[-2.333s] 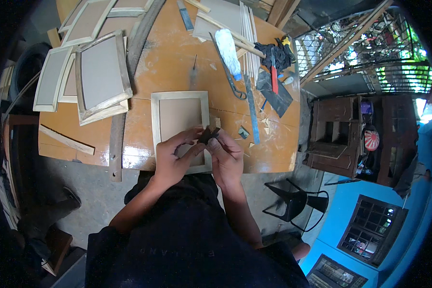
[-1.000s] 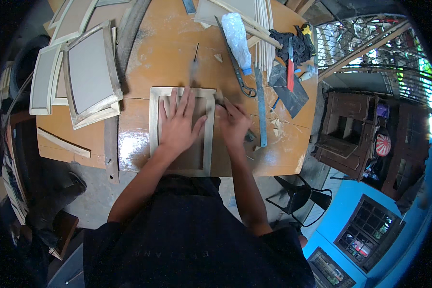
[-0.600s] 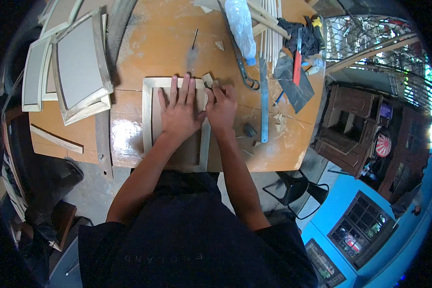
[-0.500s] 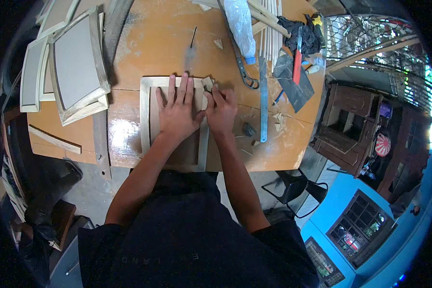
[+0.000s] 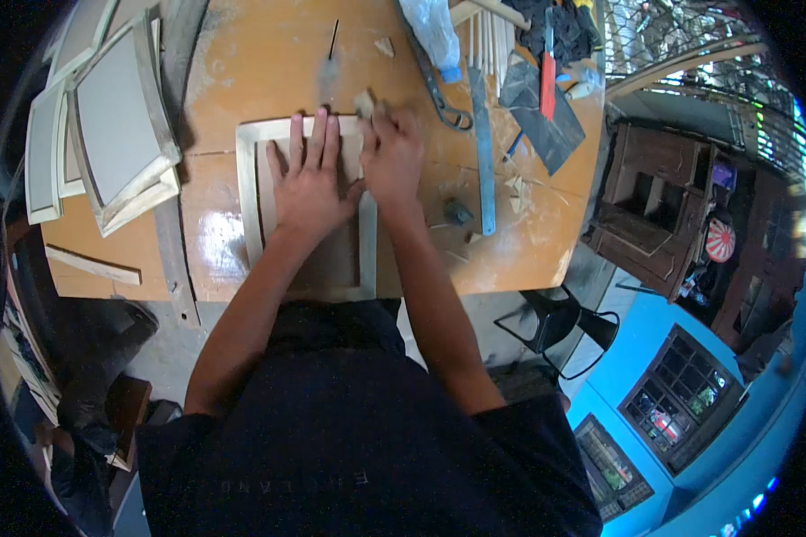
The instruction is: The recorder is assembling and finishing wooden picture frames, using small wood blocks and adhesive to secure the joints.
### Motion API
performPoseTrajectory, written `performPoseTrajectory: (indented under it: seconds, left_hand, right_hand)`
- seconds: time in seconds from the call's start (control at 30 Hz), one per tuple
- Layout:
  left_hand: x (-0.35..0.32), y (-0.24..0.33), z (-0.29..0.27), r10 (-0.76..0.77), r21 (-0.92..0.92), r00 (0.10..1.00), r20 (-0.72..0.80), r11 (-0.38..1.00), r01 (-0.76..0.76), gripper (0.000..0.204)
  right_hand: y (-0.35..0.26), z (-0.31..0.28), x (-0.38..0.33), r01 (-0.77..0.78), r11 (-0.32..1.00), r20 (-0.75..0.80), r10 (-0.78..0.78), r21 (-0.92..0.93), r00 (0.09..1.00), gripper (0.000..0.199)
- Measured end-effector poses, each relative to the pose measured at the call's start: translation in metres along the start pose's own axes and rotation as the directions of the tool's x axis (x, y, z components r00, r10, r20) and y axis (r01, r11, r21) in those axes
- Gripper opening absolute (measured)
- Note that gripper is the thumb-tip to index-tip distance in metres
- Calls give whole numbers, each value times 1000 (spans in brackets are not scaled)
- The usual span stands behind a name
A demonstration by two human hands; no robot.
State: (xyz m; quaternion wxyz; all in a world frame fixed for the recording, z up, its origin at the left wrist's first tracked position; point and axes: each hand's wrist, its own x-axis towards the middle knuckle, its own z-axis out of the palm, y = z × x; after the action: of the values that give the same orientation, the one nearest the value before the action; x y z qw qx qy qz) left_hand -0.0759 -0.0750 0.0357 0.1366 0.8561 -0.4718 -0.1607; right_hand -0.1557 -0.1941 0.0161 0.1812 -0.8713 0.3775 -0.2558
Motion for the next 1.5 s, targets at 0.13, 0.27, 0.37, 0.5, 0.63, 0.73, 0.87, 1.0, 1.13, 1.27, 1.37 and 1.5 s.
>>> performPoseTrajectory:
  seconds: [0.13, 0.27, 0.37, 0.5, 0.63, 0.73, 0.87, 1.0, 1.13, 1.27, 1.37, 1.5]
  left_hand:
    - [0, 7, 2, 24, 1, 999, 37, 1000, -24, 105]
    - [1, 4, 6, 25, -32, 999, -47, 999, -27, 109]
    - [0, 1, -1, 6, 37, 1000, 12, 999, -6, 107]
    - [1, 8, 2, 24, 10, 1000, 2, 1000, -24, 107]
    - [-1, 0, 1, 21, 51, 999, -26, 998, -20, 106]
    - [2, 5, 1, 26, 57, 1000, -14, 998, -25, 105]
    - [0, 3, 4, 24, 2, 998, -58, 1000, -23, 105]
    - [0, 3, 3, 23, 103, 1000, -21, 995, -20, 101]
    - [1, 7, 3, 24, -6, 998, -58, 1000, -25, 103]
    - [1, 2, 3, 10, 79, 1000, -26, 997, -8, 103]
    - [3, 5, 3, 16, 80, 1000, -21, 997, -14, 103]
    - [-1, 3, 5, 18, 25, 998, -67, 1000, -16, 105]
  right_hand:
    - [8, -9, -27, -72, 994, 30, 69, 79, 997, 29]
    - [6, -5, 2, 1, 1000, -24, -1, 23, 1000, 28]
    - [0, -8, -22, -46, 999, 43, 45, 20, 998, 27]
    - [8, -8, 10, -32, 999, 37, 31, 17, 999, 28]
    - [2, -6, -20, -32, 999, 35, 30, 39, 999, 28]
    - [10, -5, -20, -37, 999, 30, 36, 33, 999, 27]
    - [10, 4, 16, -33, 999, -10, 33, -12, 999, 28]
    - [2, -10, -38, -41, 997, 45, 38, 62, 998, 26]
    - [14, -4, 3, -36, 999, 36, 36, 3, 999, 22]
    - [0, -7, -28, -71, 995, 71, 66, 65, 995, 25]
    - [5, -8, -12, -87, 993, 76, 81, 79, 994, 26]
    - [8, -6, 11, -25, 999, -6, 24, -30, 1000, 23]
